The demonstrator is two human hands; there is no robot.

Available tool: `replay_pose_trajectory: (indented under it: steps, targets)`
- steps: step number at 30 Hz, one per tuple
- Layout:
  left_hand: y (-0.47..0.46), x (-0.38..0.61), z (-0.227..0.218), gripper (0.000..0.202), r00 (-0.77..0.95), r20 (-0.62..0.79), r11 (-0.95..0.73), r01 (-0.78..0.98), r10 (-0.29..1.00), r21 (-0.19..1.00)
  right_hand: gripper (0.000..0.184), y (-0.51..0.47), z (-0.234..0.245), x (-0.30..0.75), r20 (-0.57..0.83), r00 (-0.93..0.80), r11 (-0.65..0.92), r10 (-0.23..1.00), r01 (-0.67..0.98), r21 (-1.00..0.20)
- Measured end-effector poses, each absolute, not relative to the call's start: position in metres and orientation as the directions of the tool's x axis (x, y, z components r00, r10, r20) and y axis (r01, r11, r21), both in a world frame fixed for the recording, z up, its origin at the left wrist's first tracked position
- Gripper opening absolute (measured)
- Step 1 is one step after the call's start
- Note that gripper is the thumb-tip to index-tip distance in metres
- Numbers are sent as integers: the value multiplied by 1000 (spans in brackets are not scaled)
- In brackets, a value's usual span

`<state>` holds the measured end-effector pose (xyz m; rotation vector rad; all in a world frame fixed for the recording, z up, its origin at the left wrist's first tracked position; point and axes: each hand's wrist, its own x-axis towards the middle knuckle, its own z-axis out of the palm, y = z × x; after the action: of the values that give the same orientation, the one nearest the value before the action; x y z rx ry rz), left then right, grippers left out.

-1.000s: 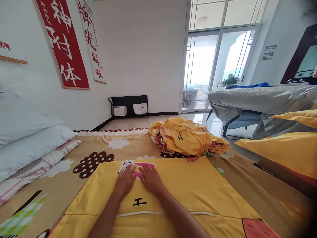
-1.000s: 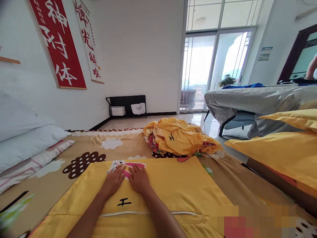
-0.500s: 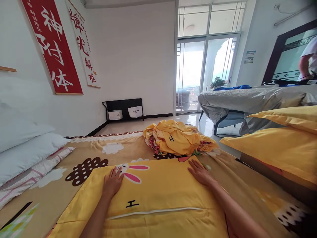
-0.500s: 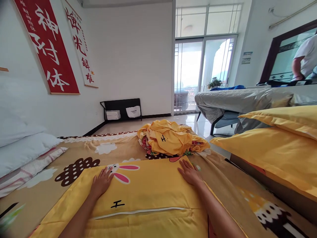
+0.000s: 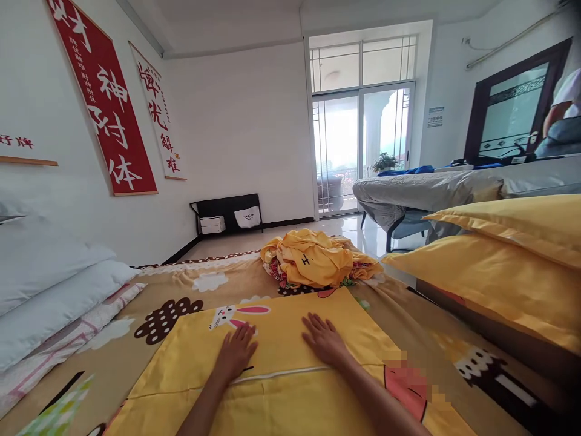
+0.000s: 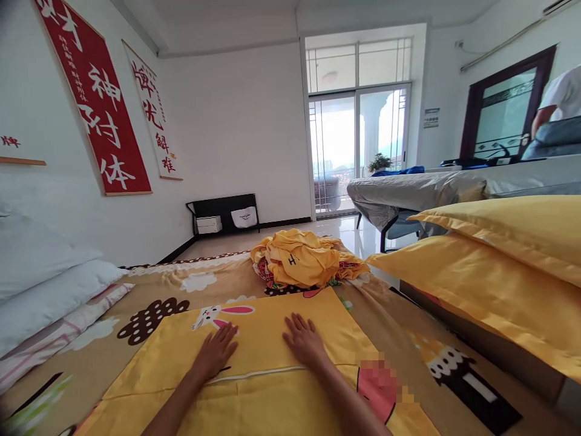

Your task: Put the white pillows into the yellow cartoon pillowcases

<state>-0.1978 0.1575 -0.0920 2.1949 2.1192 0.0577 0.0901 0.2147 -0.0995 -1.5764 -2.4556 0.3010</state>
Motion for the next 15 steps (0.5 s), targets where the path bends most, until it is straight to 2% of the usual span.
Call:
replay_pose_trajectory:
  steps: [5, 7, 9, 11, 13, 15]
  targets:
    - [115, -329, -99, 59, -359, -11, 359, 933, 933, 27, 66, 229, -101, 208, 18, -218, 216, 976, 951, -220]
    - [104, -343, -98, 58, -485, -16, 485, 874, 874, 1, 62, 226, -97, 216, 3, -180, 176, 984, 962, -208]
    - [100, -324, -92, 58, -543, 16, 543, 840, 840, -15, 58, 217, -92, 196, 19, -162, 162, 987, 968, -193]
    - [102, -278, -87, 56, -450, 46, 449, 893, 892, 18, 55, 203, -90, 156, 57, -212, 219, 976, 957, -188]
    - [104, -228, -85, 56, -206, -19, 207, 970, 978, 132, 54, 185, -93, 115, 78, -339, 348, 938, 913, -214]
    - [103, -197, -89, 56, -36, -32, 41, 983, 999, 181, 55, 168, -97, 90, 86, -465, 469, 881, 838, -277]
